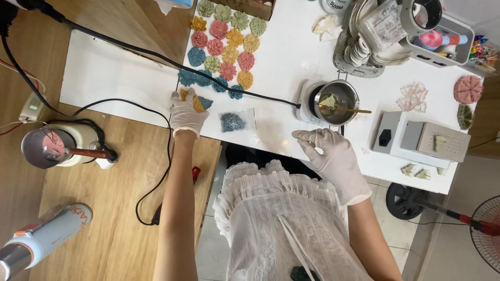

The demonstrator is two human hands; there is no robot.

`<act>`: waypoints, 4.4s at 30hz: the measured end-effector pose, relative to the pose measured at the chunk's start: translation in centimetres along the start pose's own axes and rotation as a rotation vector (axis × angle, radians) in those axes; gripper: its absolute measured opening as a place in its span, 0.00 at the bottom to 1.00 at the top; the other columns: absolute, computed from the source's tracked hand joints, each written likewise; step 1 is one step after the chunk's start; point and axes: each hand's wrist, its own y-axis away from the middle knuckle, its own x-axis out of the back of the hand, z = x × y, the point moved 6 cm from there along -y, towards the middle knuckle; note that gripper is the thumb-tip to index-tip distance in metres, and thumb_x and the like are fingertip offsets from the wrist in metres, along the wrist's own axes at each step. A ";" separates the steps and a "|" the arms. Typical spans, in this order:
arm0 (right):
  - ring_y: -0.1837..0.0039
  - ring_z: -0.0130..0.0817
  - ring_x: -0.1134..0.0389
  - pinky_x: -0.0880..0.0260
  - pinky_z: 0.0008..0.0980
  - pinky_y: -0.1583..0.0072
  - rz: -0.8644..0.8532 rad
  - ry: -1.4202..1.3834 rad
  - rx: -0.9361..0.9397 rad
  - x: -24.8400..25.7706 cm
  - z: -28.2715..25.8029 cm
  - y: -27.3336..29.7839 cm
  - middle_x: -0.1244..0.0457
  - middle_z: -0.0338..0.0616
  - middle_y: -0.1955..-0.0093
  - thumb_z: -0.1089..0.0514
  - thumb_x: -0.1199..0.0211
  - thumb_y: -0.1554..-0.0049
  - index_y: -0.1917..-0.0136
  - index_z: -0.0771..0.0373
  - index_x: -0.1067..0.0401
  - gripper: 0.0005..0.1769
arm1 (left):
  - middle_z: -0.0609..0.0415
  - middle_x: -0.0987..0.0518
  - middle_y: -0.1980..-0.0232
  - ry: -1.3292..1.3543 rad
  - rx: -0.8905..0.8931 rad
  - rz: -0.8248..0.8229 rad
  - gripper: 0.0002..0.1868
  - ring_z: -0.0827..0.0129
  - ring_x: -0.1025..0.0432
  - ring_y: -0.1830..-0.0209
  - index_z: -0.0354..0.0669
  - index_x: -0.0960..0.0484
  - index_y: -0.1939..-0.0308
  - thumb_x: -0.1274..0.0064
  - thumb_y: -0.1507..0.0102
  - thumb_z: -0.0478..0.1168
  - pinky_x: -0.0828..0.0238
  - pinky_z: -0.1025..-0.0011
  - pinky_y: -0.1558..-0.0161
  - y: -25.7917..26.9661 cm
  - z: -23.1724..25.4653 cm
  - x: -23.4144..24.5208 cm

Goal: The recorder is preparing and assembling scented wax components for candles, using a heating tool and various wax pieces.

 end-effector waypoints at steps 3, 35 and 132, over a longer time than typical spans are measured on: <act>0.52 0.44 0.28 0.27 0.40 0.47 -0.034 0.024 -0.001 -0.9 0.1 0.7 0.28 0.43 0.52 0.57 0.34 0.43 0.46 0.51 0.19 0.11 | 0.42 0.47 0.27 0.017 0.034 -0.015 0.55 0.41 0.34 0.39 0.67 0.42 0.22 0.28 0.50 0.56 0.30 0.58 0.43 -0.2 1.0 1.2; 0.46 0.45 0.30 0.29 0.42 0.41 -0.130 0.042 -0.013 -3.9 -3.1 3.0 0.29 0.42 0.47 0.55 0.38 0.44 0.42 0.49 0.21 0.16 | 0.36 0.38 0.43 0.278 0.015 0.087 0.30 0.44 0.29 0.50 0.42 0.24 0.44 0.39 0.51 0.30 0.27 0.63 0.50 0.0 -0.3 0.7; 0.56 0.50 0.32 0.33 0.45 0.53 -0.893 -0.060 1.322 -71.1 -50.2 72.3 0.33 0.52 0.59 0.61 0.38 0.43 0.45 0.60 0.24 0.12 | 0.32 0.51 0.19 0.292 1.130 0.499 0.41 0.47 0.59 0.18 0.54 0.41 0.21 0.55 0.36 0.63 0.68 0.39 0.25 87.8 -57.6 -32.4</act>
